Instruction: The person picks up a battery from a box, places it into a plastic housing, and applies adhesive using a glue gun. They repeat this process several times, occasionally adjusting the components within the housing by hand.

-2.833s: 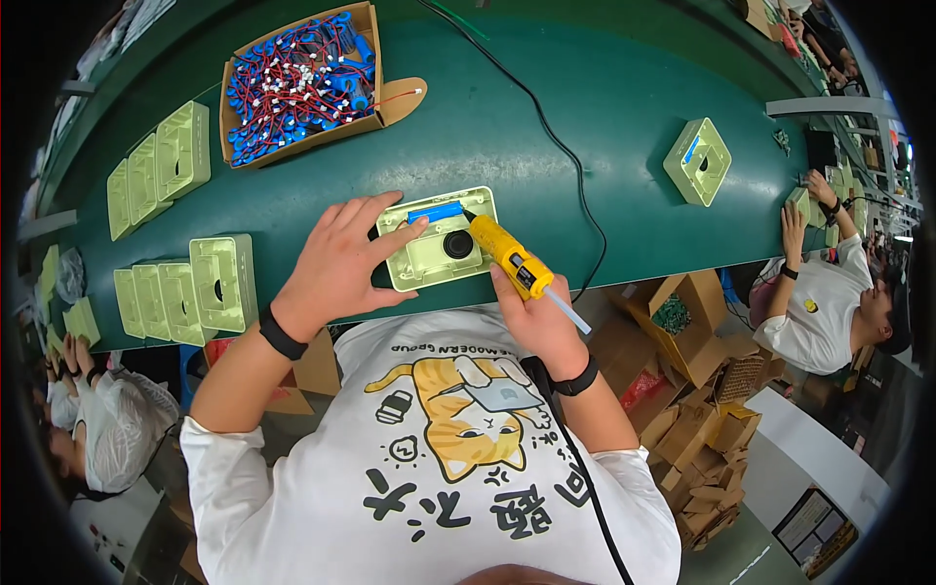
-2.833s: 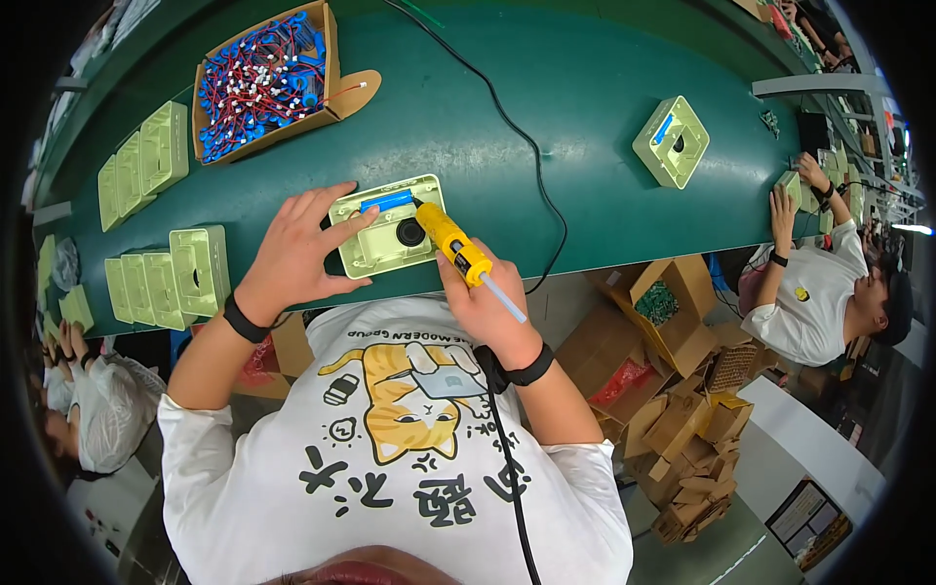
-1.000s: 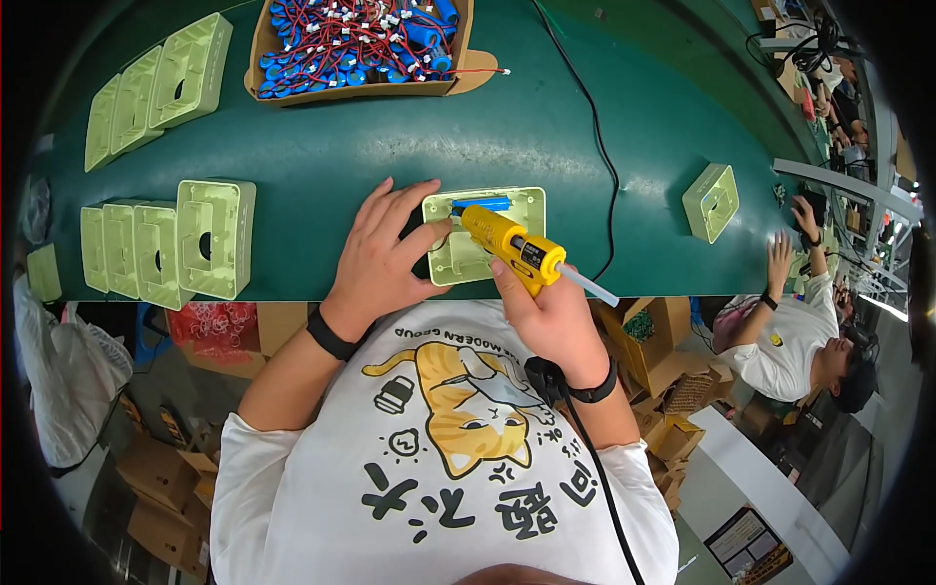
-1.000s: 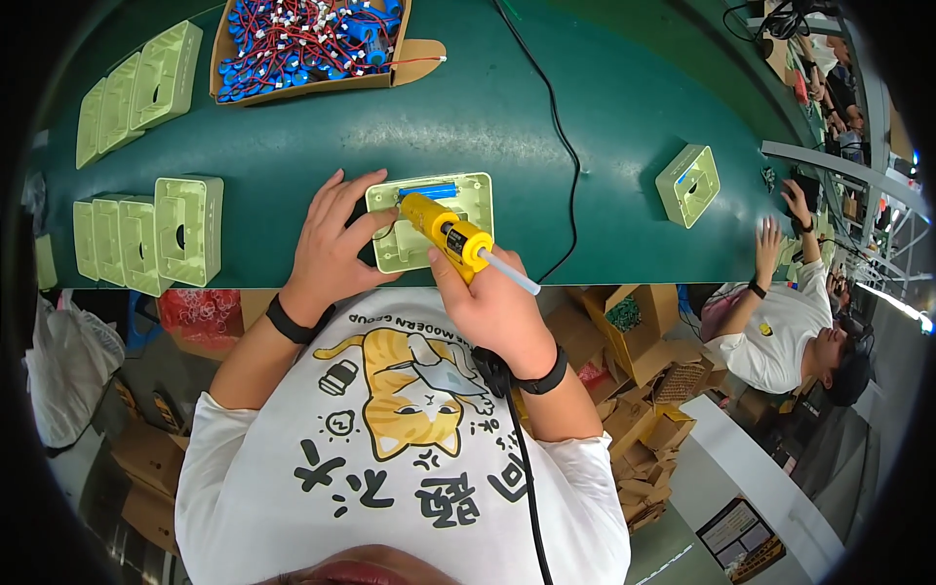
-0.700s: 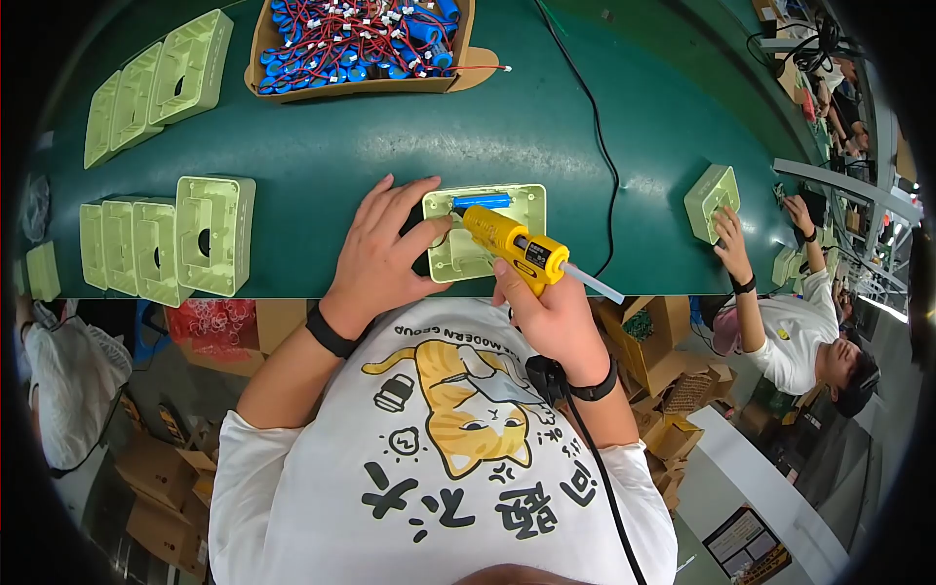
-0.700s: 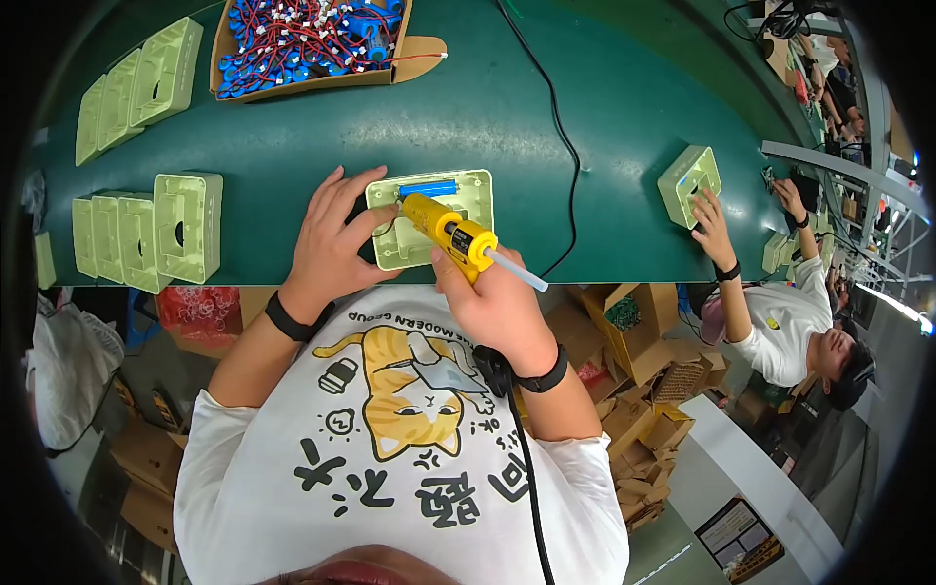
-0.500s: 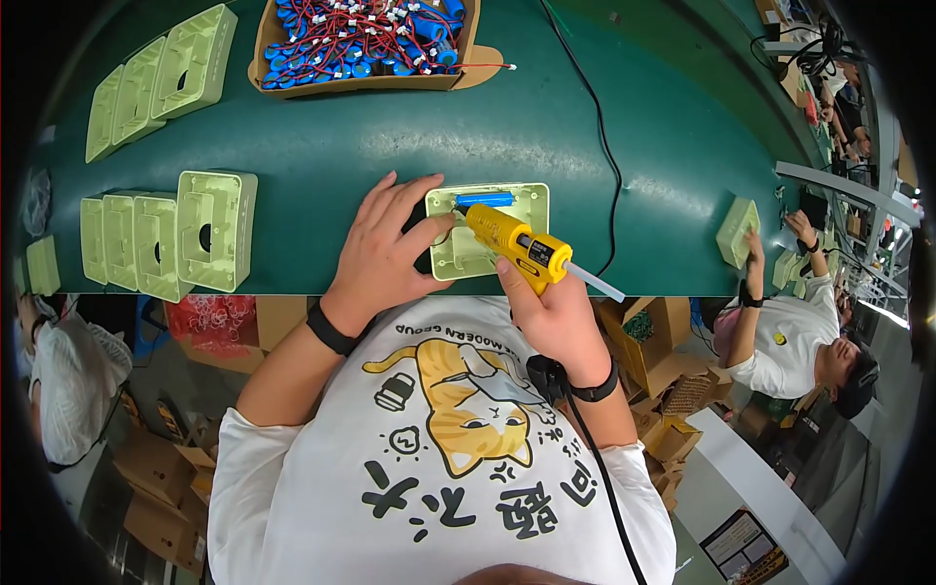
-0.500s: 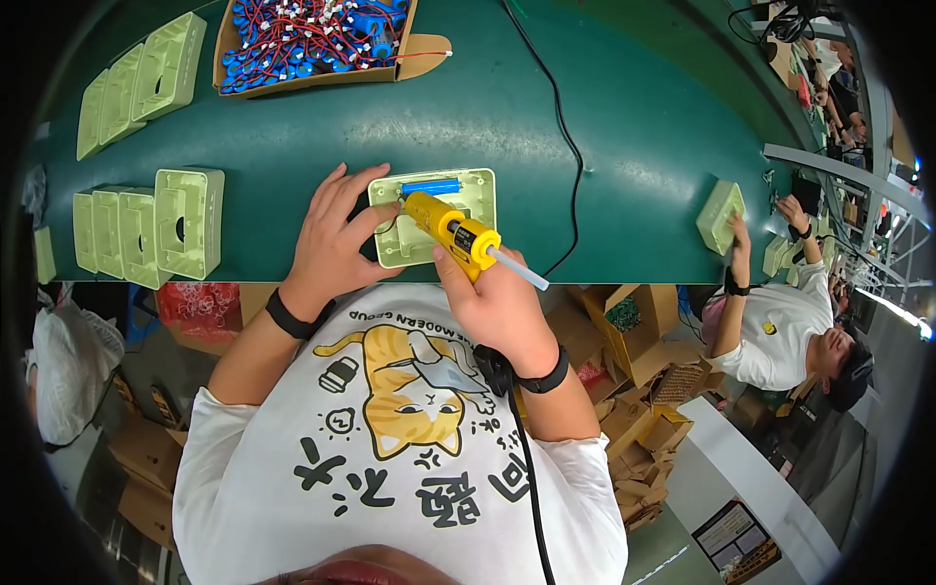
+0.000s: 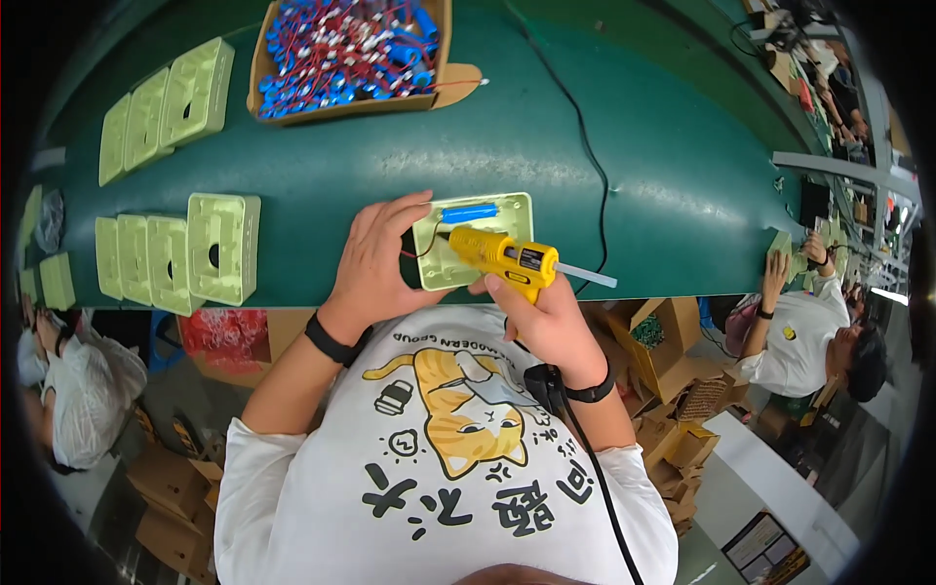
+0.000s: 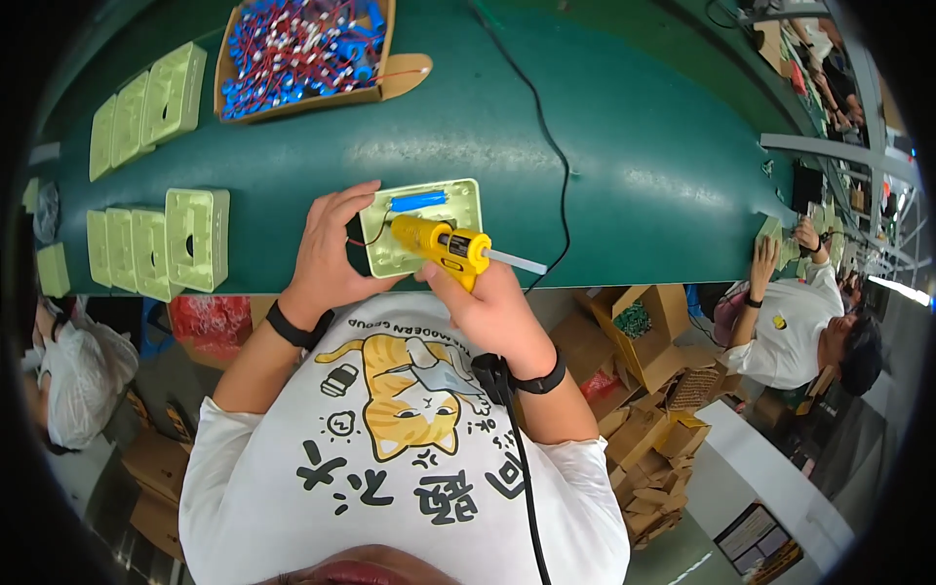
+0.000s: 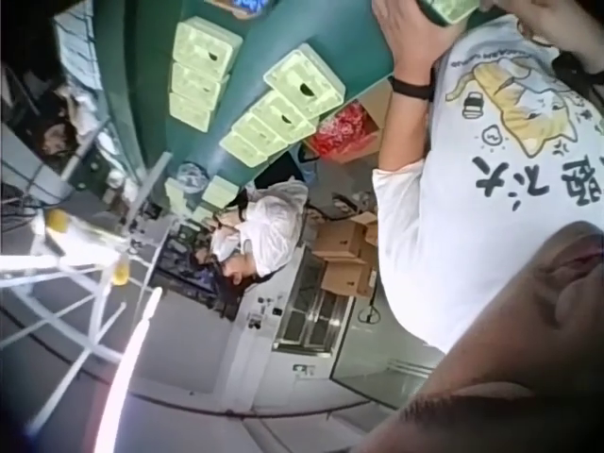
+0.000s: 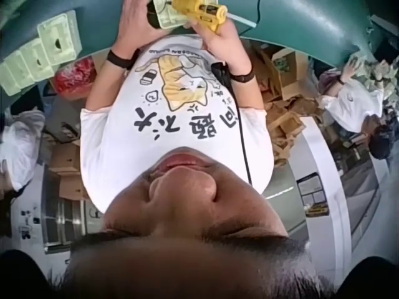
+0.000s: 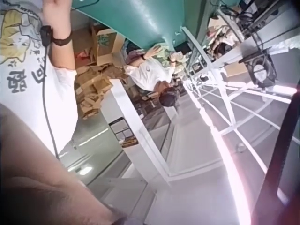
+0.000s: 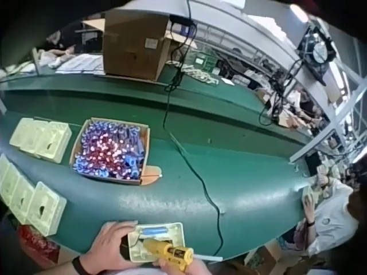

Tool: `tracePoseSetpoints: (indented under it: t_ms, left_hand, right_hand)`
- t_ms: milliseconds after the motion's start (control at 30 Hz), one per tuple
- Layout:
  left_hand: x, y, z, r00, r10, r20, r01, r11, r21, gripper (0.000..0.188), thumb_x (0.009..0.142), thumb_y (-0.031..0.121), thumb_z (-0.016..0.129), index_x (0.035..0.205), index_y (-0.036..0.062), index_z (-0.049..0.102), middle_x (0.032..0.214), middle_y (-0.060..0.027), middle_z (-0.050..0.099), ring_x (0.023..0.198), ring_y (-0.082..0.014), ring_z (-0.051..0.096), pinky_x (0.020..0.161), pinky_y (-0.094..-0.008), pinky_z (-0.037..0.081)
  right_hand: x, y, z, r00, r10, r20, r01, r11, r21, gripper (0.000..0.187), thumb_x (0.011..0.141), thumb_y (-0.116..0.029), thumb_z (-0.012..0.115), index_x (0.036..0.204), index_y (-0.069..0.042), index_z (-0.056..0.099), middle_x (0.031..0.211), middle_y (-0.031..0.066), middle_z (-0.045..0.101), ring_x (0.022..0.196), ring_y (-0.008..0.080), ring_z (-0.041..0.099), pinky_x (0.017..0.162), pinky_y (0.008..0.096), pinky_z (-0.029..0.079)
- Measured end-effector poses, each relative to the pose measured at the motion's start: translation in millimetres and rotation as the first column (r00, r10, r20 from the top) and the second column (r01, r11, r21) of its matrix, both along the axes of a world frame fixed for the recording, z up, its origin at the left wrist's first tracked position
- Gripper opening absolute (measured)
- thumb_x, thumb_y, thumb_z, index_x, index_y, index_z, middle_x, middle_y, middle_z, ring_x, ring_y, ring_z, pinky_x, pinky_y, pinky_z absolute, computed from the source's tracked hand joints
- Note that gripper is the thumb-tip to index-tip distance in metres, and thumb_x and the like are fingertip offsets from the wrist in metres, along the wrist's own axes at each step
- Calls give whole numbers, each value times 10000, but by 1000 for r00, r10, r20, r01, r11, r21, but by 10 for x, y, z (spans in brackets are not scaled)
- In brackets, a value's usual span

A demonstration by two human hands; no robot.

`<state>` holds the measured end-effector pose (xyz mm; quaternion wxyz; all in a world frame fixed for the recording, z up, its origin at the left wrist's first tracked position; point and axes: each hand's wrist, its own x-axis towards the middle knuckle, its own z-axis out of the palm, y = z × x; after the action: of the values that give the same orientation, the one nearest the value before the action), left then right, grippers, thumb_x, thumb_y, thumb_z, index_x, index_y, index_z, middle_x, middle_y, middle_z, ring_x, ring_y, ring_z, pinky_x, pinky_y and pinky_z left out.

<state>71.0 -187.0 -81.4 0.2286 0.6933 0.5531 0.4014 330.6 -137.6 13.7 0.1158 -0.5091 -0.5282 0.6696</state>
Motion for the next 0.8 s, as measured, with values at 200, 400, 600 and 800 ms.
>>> tracePoseSetpoints:
  t_ms: [200,400,600,800]
  left_hand:
    - [266,284,217,904,-11,427,119,967,-227,1005,760,150,1024,1612,66,498,1591,-163,552,1410,-366,647,1167,-459,587]
    - [1421,1194,253,838,-335,430,412,906,-98,896,879,37,904,1666,85,477,1629,-199,497,1496,-365,611,1166,-458,605]
    - [1840,1406,111,768,-438,467,548,827,-127,694,966,-141,642,1622,66,542,1784,-234,407,1580,-418,550,1263,-481,524]
    - [700,729,443,997,-67,41,63,993,98,537,987,-113,613,1505,25,639,1644,-247,604,1528,-436,595,1258,-504,502]
  right_hand:
    - [495,-6,99,844,-230,-485,145,968,-205,277,1156,-227,645,1182,37,724,1133,269,797,583,176,671,560,304,590]
    - [666,-209,128,665,-335,-667,192,940,-282,288,1108,-258,667,1129,27,708,1123,358,755,545,244,678,548,359,602]
    - [818,-269,-28,517,-402,-755,272,914,-301,304,1126,-278,651,1150,25,674,1125,346,739,549,245,680,542,377,603]
    - [914,-162,-360,387,-433,-814,356,885,-302,313,1159,-317,605,1179,-6,633,1126,302,738,568,240,667,534,398,600]
